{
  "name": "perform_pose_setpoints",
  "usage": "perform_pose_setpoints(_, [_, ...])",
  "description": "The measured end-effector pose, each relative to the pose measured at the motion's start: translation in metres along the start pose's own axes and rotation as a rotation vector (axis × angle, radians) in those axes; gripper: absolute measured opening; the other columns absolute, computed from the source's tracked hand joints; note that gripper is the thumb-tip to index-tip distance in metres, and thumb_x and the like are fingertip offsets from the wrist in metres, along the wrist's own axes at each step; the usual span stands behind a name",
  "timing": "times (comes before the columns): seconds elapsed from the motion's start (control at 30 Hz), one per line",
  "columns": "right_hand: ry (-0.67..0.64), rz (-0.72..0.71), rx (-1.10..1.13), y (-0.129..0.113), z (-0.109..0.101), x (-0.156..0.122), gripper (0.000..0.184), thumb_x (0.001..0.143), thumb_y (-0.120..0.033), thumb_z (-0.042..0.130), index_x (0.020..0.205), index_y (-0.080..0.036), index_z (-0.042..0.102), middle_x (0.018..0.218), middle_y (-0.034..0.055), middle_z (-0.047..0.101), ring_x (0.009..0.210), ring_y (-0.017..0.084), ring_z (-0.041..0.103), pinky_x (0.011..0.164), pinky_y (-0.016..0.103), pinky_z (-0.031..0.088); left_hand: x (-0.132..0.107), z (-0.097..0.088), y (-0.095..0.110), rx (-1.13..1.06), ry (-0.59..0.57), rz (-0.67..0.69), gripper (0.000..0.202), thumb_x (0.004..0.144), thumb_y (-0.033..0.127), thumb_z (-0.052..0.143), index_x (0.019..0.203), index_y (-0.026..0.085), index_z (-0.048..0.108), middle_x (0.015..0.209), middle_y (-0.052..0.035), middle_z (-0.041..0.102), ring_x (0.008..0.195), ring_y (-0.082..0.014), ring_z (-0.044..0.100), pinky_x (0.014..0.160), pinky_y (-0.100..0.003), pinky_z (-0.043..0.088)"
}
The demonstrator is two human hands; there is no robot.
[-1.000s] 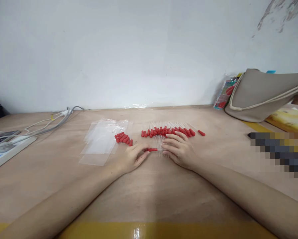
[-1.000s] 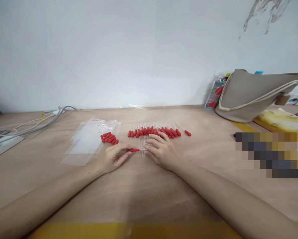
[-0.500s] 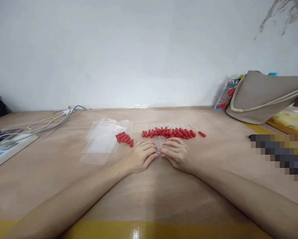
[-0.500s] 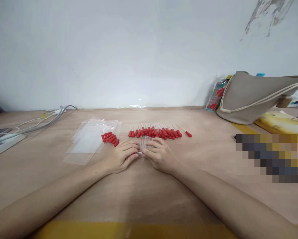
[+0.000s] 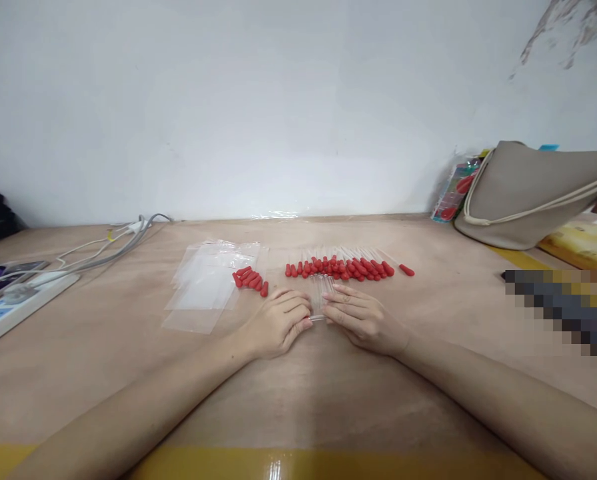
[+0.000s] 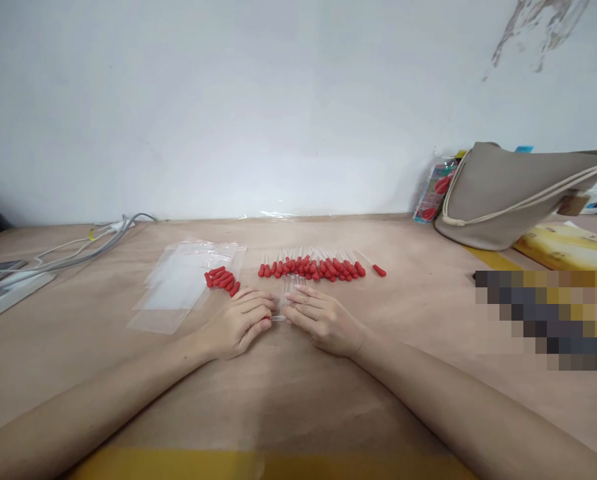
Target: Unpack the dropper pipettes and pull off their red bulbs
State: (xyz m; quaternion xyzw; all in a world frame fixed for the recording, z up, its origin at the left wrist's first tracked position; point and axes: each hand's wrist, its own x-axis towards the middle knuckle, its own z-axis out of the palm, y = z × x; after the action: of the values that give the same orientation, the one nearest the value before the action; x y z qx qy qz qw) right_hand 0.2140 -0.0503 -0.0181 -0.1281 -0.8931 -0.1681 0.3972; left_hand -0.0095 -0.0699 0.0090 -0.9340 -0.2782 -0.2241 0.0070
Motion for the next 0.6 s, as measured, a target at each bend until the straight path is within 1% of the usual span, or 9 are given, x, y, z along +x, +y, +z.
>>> perform_pose_setpoints(0.07, [0.000,-0.020,0.002,0.001,-0.004,-0.001,0.025,0.085,-0.011,0.047,0.107,-0.015,0.059,0.100,0.0070,0.067,0.108,0.017,0.056,0.099,0.039,0.044,-0.004,-0.002,0.000,0.005,0.008,0.021,0.017,0.091,0.022,0.037,0.090,0.017,0.053,0.097,-0.0058,0.062,0.105,-0.0189,0.051,0.093,-0.036,0.033])
perform_pose_setpoints(0.13, [0.023,0.013,-0.007,0.004,-0.008,-0.002,0.025,0.084,-0.011,0.047,0.106,-0.016,0.060,0.097,0.0062,0.068,0.103,0.016,0.058,0.094,0.038,0.046,-0.007,-0.005,-0.002,0.015,0.021,-0.007,0.018,0.091,0.021,0.035,0.090,0.017,0.053,0.095,-0.0059,0.061,0.100,-0.0187,0.052,0.090,-0.036,0.035])
perform_pose_setpoints(0.2, [0.058,0.146,-0.056,0.008,-0.012,-0.003,0.022,0.084,-0.015,0.049,0.102,-0.017,0.062,0.085,0.0049,0.069,0.088,0.016,0.061,0.081,0.035,0.048,-0.008,-0.012,-0.007,0.036,0.071,-0.100,0.021,0.091,0.022,0.033,0.086,0.017,0.053,0.088,-0.0059,0.060,0.088,-0.0178,0.053,0.082,-0.034,0.039])
perform_pose_setpoints(0.27, [0.075,0.316,-0.152,0.012,-0.014,-0.002,0.019,0.084,-0.020,0.052,0.098,-0.019,0.064,0.069,0.0026,0.066,0.070,0.014,0.059,0.067,0.031,0.043,-0.007,-0.022,-0.017,0.061,0.147,-0.226,0.025,0.092,0.025,0.033,0.082,0.017,0.054,0.081,-0.0054,0.056,0.078,-0.0166,0.051,0.073,-0.031,0.042])
perform_pose_setpoints(0.33, [0.051,0.440,-0.239,0.013,-0.014,-0.001,0.020,0.083,-0.022,0.052,0.098,-0.018,0.065,0.064,0.0014,0.064,0.062,0.013,0.056,0.063,0.030,0.036,-0.004,-0.033,-0.031,0.077,0.229,-0.350,0.027,0.091,0.029,0.035,0.079,0.017,0.056,0.079,-0.0047,0.052,0.076,-0.0158,0.051,0.072,-0.029,0.043])
perform_pose_setpoints(0.4, [-0.005,0.518,-0.262,0.011,-0.012,0.000,0.022,0.082,-0.020,0.050,0.099,-0.016,0.063,0.067,0.0021,0.065,0.063,0.013,0.057,0.065,0.030,0.033,-0.002,-0.045,-0.050,0.107,0.296,-0.467,0.025,0.088,0.032,0.042,0.079,0.018,0.060,0.078,-0.0038,0.051,0.077,-0.0159,0.051,0.074,-0.028,0.043])
perform_pose_setpoints(0.43, [-0.042,0.556,-0.257,0.010,-0.011,0.001,0.023,0.081,-0.019,0.049,0.098,-0.015,0.062,0.069,0.0025,0.066,0.063,0.014,0.058,0.066,0.030,0.032,-0.003,-0.050,-0.060,0.126,0.307,-0.514,0.024,0.085,0.033,0.045,0.078,0.018,0.062,0.077,-0.0037,0.051,0.078,-0.0167,0.051,0.075,-0.029,0.043])
perform_pose_setpoints(0.53, [-0.158,0.660,-0.252,0.007,-0.009,0.000,0.020,0.076,-0.015,0.046,0.090,-0.013,0.060,0.067,0.0023,0.065,0.064,0.015,0.059,0.067,0.030,0.030,-0.009,-0.061,-0.089,0.166,0.256,-0.709,0.021,0.079,0.034,0.052,0.083,0.019,0.067,0.075,-0.0039,0.053,0.079,-0.0185,0.053,0.074,-0.030,0.043])
perform_pose_setpoints(0.6, [-0.218,0.704,-0.259,0.007,-0.008,0.000,0.018,0.074,-0.013,0.045,0.085,-0.014,0.059,0.066,0.0018,0.065,0.066,0.015,0.060,0.068,0.030,0.029,-0.016,-0.064,-0.103,0.167,0.199,-0.802,0.023,0.078,0.035,0.052,0.083,0.019,0.068,0.074,-0.0037,0.057,0.077,-0.0188,0.054,0.072,-0.030,0.043])
